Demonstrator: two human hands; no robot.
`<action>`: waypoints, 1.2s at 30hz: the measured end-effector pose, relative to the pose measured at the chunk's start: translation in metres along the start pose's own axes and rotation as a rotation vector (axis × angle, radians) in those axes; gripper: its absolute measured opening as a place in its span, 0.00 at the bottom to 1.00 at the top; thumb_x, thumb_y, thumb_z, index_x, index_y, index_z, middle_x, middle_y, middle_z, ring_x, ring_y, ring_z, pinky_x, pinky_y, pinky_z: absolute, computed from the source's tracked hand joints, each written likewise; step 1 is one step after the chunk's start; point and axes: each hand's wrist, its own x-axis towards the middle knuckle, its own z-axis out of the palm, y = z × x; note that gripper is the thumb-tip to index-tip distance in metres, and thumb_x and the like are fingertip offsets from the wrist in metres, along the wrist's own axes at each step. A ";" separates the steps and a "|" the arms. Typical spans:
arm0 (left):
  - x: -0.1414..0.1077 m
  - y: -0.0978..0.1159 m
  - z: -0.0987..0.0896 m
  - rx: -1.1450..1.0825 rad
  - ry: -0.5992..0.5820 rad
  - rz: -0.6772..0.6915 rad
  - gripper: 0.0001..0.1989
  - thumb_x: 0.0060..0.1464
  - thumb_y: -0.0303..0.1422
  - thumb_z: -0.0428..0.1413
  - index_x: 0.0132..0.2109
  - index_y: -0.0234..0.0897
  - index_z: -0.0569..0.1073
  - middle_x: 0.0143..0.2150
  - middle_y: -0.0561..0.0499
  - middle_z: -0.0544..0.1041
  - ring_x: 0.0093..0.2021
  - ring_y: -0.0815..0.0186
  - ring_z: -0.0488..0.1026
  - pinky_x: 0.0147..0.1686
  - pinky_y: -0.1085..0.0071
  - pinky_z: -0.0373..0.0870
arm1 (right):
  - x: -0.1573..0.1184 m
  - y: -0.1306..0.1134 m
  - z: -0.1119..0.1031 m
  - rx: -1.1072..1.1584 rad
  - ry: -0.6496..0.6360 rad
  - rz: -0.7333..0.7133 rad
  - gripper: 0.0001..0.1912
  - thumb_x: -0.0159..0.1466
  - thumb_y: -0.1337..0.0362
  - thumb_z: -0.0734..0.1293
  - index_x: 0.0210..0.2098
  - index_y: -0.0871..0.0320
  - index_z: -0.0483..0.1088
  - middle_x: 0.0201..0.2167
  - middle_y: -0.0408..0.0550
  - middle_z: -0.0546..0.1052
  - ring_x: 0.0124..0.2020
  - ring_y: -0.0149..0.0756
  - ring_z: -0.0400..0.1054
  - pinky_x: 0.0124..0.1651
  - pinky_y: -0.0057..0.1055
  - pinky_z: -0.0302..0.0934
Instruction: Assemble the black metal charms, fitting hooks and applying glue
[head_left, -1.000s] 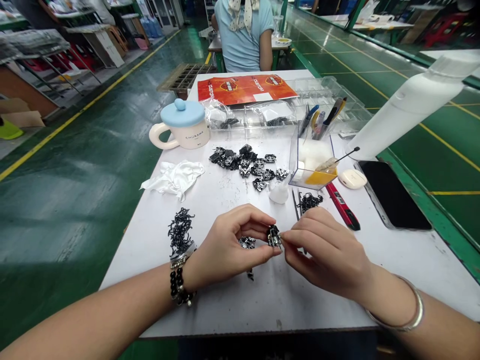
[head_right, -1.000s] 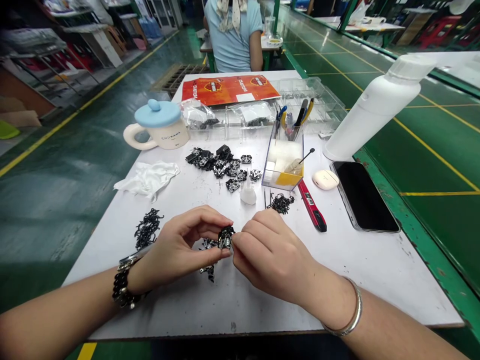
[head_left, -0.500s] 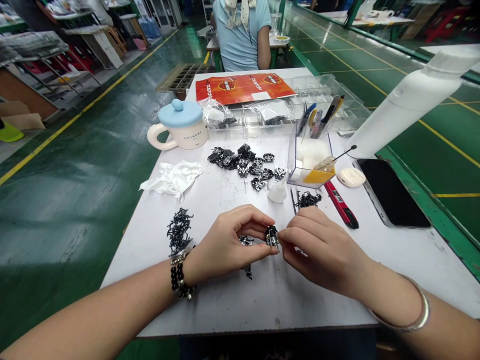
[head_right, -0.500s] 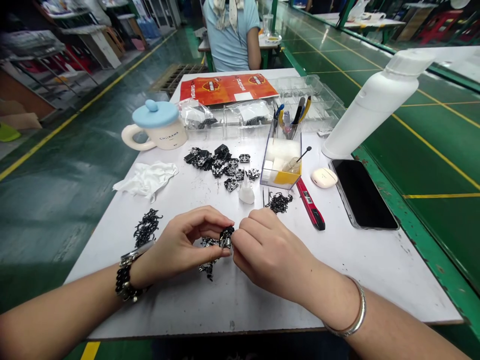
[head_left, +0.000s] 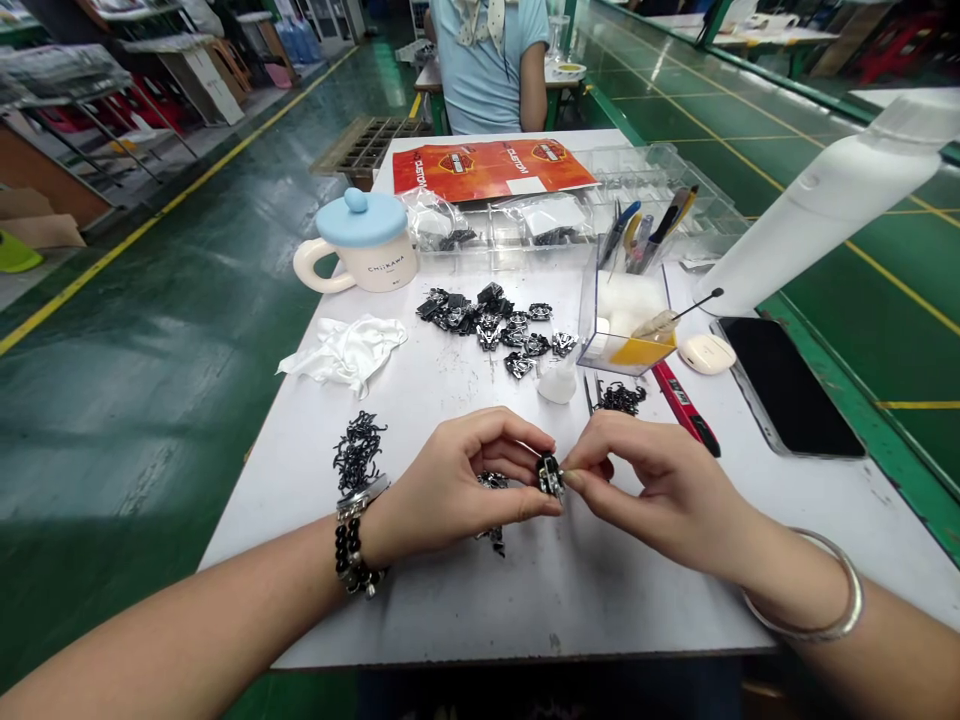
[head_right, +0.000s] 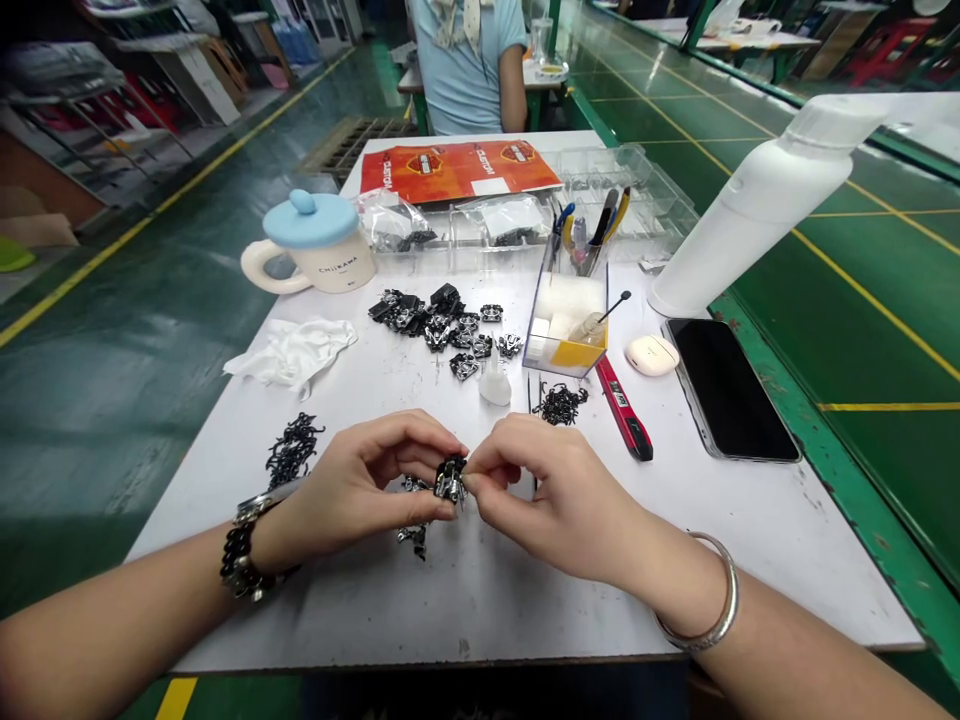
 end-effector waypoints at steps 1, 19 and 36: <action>0.000 0.000 0.000 -0.014 -0.002 -0.006 0.19 0.42 0.27 0.66 0.43 0.31 0.71 0.36 0.50 0.76 0.38 0.69 0.77 0.41 0.76 0.76 | 0.000 0.001 0.000 0.049 -0.008 0.035 0.04 0.60 0.71 0.64 0.29 0.58 0.69 0.25 0.41 0.69 0.28 0.25 0.62 0.32 0.24 0.58; 0.000 0.004 0.001 -0.141 0.030 -0.103 0.18 0.40 0.24 0.66 0.40 0.33 0.71 0.33 0.51 0.78 0.34 0.68 0.78 0.37 0.75 0.76 | 0.008 0.009 0.005 0.682 -0.088 0.387 0.05 0.54 0.66 0.72 0.30 0.59 0.74 0.25 0.42 0.73 0.26 0.23 0.64 0.29 0.20 0.58; -0.002 0.004 0.000 -0.184 0.040 -0.139 0.20 0.36 0.20 0.67 0.38 0.34 0.71 0.31 0.53 0.78 0.33 0.69 0.78 0.36 0.77 0.77 | 0.009 0.018 0.011 0.996 -0.125 0.478 0.06 0.52 0.71 0.73 0.29 0.58 0.75 0.26 0.40 0.76 0.27 0.20 0.69 0.31 0.15 0.63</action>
